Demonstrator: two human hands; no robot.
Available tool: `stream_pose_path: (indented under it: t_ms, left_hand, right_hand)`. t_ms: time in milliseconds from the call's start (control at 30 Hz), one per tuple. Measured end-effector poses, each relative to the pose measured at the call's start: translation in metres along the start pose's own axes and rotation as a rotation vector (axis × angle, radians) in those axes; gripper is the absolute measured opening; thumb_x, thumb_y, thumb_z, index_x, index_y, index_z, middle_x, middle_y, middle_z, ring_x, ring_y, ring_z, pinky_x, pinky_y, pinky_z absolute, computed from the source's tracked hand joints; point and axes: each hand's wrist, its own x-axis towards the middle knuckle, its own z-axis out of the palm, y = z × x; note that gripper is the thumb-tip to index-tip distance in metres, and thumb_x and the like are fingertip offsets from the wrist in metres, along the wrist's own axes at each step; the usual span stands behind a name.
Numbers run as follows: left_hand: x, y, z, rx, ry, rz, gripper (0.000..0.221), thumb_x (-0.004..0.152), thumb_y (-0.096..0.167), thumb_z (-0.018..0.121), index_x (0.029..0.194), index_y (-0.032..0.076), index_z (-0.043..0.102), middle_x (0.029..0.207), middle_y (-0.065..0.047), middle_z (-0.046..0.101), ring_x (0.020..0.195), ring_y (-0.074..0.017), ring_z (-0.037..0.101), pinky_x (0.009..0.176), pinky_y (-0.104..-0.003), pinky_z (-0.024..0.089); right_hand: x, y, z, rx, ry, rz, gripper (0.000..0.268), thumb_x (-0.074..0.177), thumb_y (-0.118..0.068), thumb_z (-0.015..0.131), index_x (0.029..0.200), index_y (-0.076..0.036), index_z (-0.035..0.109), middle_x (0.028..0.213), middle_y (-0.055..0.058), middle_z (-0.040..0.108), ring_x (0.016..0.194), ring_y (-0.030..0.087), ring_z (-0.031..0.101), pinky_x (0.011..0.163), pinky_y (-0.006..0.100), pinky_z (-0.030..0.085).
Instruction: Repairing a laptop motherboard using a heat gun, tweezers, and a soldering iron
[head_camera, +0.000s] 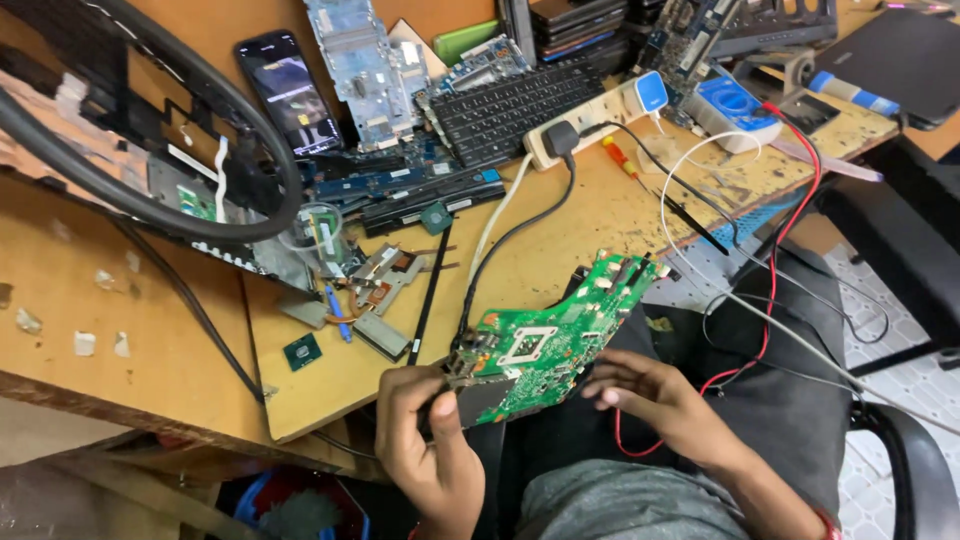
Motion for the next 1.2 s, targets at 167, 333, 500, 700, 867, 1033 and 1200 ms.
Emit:
stream_pose_path:
  t_ms: [167, 333, 500, 700, 867, 1033, 1200]
  left_hand:
    - [-0.001, -0.009, 0.0, -0.044, 0.009, -0.035, 0.034, 0.105, 0.028, 0.048, 0.088, 0.001, 0.059, 0.086, -0.011, 0.057, 0.08, -0.0224, 0.056, 0.073, -0.034, 0.046]
    - [0.009, -0.002, -0.003, -0.057, -0.022, -0.025, 0.034, 0.106, 0.029, 0.048, 0.091, 0.0, 0.058, 0.09, -0.011, 0.057, 0.082, -0.0226, 0.055, 0.076, -0.034, 0.046]
    - [0.01, 0.009, 0.0, -0.261, 0.0, -0.146, 0.067, 0.096, 0.068, 0.054, 0.12, 0.005, 0.049, 0.116, -0.009, 0.048, 0.093, -0.0166, 0.049, 0.082, -0.028, 0.047]
    - [-0.069, -0.042, 0.053, -0.78, 0.435, -0.216, 0.105, 0.08, 0.078, 0.084, 0.135, -0.002, 0.044, 0.125, -0.011, 0.051, 0.114, -0.0199, 0.056, 0.097, -0.028, 0.047]
    - [-0.112, -0.068, 0.091, -0.806, -0.399, -0.44, 0.05, 0.099, 0.02, 0.068, 0.139, -0.005, 0.051, 0.146, -0.023, 0.057, 0.138, -0.0308, 0.054, 0.119, -0.043, 0.041]
    - [-0.124, -0.097, 0.099, -0.734, -0.379, -0.456, 0.024, 0.101, 0.025, 0.066, 0.104, 0.001, 0.066, 0.102, -0.014, 0.073, 0.099, -0.0245, 0.071, 0.093, -0.038, 0.056]
    - [-0.127, -0.112, 0.111, -0.813, -0.295, -0.486, 0.054, 0.098, 0.026, 0.072, 0.141, 0.001, 0.05, 0.14, -0.016, 0.062, 0.131, -0.0274, 0.059, 0.114, -0.041, 0.045]
  right_hand:
    - [0.009, 0.018, 0.009, 0.08, 0.151, -0.128, 0.027, 0.086, 0.006, 0.074, 0.111, 0.002, 0.064, 0.088, 0.026, 0.077, 0.079, 0.03, 0.076, 0.08, 0.036, 0.061]
    - [0.013, 0.023, 0.012, 0.091, 0.246, -0.184, 0.02, 0.082, 0.006, 0.079, 0.093, -0.002, 0.064, 0.077, 0.015, 0.073, 0.068, 0.022, 0.072, 0.065, 0.032, 0.061]
    - [0.018, 0.02, 0.011, 0.189, 0.291, -0.258, 0.023, 0.081, 0.003, 0.079, 0.098, -0.005, 0.065, 0.074, 0.013, 0.07, 0.063, 0.022, 0.069, 0.064, 0.028, 0.055]
    - [0.014, -0.01, 0.033, 0.277, 0.271, -0.318, 0.021, 0.083, 0.0, 0.078, 0.097, -0.006, 0.063, 0.072, 0.015, 0.07, 0.061, 0.025, 0.068, 0.064, 0.031, 0.054]
    - [0.008, -0.007, 0.046, 0.438, 0.201, -0.279, 0.022, 0.086, 0.002, 0.076, 0.106, 0.001, 0.067, 0.097, 0.018, 0.077, 0.078, 0.02, 0.072, 0.07, 0.029, 0.057]
    - [0.01, 0.001, 0.042, 0.312, 0.262, -0.288, 0.019, 0.084, 0.007, 0.074, 0.101, 0.003, 0.068, 0.086, 0.017, 0.073, 0.067, 0.023, 0.07, 0.063, 0.033, 0.06]
    - [0.007, -0.007, 0.029, 0.11, 0.332, -0.249, 0.028, 0.082, 0.008, 0.074, 0.109, 0.005, 0.068, 0.085, 0.024, 0.074, 0.068, 0.036, 0.078, 0.069, 0.041, 0.067]
